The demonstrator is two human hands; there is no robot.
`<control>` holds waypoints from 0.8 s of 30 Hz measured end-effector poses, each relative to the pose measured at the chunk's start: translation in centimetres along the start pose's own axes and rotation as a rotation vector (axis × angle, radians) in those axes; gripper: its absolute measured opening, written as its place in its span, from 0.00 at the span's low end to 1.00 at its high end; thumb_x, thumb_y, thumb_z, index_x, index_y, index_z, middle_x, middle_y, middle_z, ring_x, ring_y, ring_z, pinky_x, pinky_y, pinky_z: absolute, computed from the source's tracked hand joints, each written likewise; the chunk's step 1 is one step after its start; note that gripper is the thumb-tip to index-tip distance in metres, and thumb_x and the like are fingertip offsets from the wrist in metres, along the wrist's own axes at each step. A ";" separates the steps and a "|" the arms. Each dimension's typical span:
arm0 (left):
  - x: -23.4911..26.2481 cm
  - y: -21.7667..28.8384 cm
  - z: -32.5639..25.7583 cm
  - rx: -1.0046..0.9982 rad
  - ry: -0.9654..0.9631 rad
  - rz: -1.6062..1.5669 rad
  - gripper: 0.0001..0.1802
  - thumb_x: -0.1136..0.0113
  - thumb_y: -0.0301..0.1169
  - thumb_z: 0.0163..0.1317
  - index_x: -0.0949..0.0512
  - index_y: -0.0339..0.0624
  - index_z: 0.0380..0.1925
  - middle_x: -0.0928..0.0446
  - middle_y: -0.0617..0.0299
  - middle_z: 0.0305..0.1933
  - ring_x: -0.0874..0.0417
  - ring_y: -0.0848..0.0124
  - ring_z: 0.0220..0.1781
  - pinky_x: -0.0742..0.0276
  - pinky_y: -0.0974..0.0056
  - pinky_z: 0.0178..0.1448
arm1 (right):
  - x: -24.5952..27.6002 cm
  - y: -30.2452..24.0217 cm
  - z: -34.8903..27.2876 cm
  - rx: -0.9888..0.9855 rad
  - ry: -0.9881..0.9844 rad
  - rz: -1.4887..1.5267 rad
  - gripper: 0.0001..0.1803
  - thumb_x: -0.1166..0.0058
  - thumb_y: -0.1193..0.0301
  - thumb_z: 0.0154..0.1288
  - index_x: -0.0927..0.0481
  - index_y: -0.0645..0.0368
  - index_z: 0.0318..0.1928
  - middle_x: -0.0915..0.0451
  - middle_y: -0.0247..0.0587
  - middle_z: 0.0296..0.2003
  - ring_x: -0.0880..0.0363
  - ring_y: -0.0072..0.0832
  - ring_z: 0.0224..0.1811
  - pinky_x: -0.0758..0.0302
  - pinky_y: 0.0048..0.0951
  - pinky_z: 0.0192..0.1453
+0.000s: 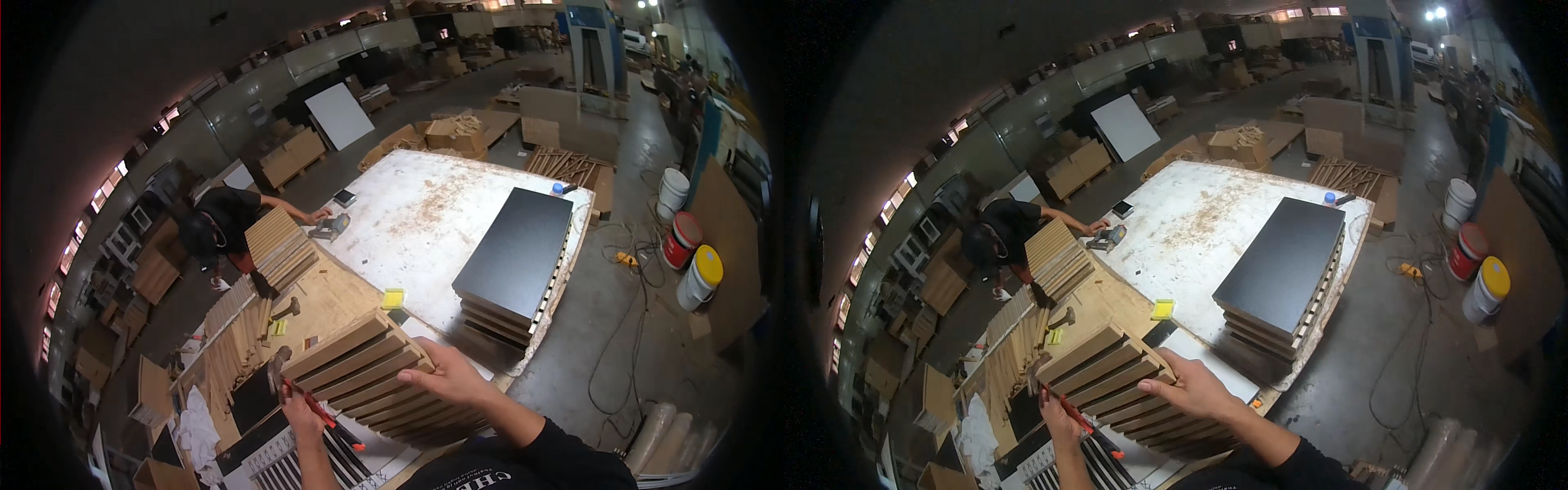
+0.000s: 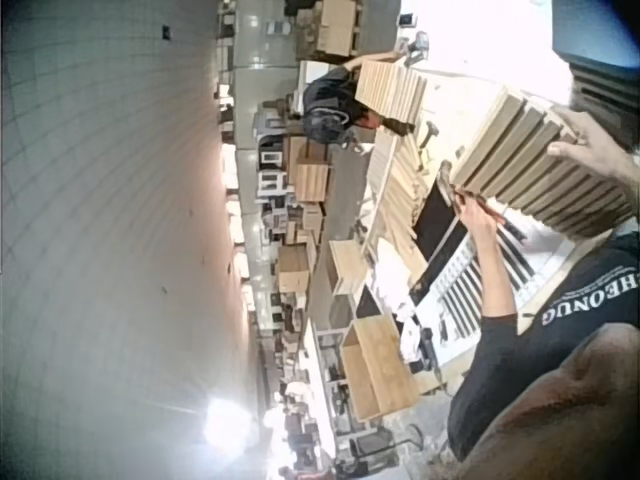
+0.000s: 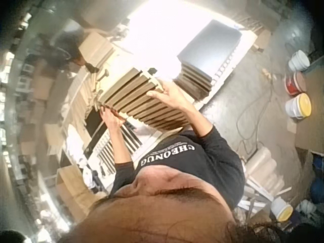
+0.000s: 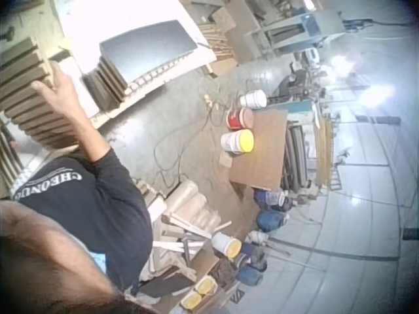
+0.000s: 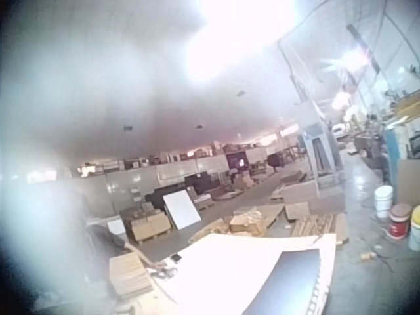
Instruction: Assembling and gluing wooden slats onto a panel base using a hammer and adhesive.
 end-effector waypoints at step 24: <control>-16.3 2.6 -1.1 -0.061 -0.620 1.151 0.22 0.26 0.40 0.42 0.25 0.35 0.28 0.27 0.54 0.19 0.25 0.69 0.24 0.31 0.64 0.31 | -7.3 19.0 2.9 -0.165 0.316 1.377 0.30 0.66 0.50 0.70 0.36 0.62 0.60 0.27 0.46 0.54 0.27 0.40 0.54 0.31 0.39 0.60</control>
Point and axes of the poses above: each hand's wrist, its own z-axis towards the middle knuckle, its own x-axis out of the back of the hand, y = z × x, the point moved 5 cm from there along z, towards the middle knuckle
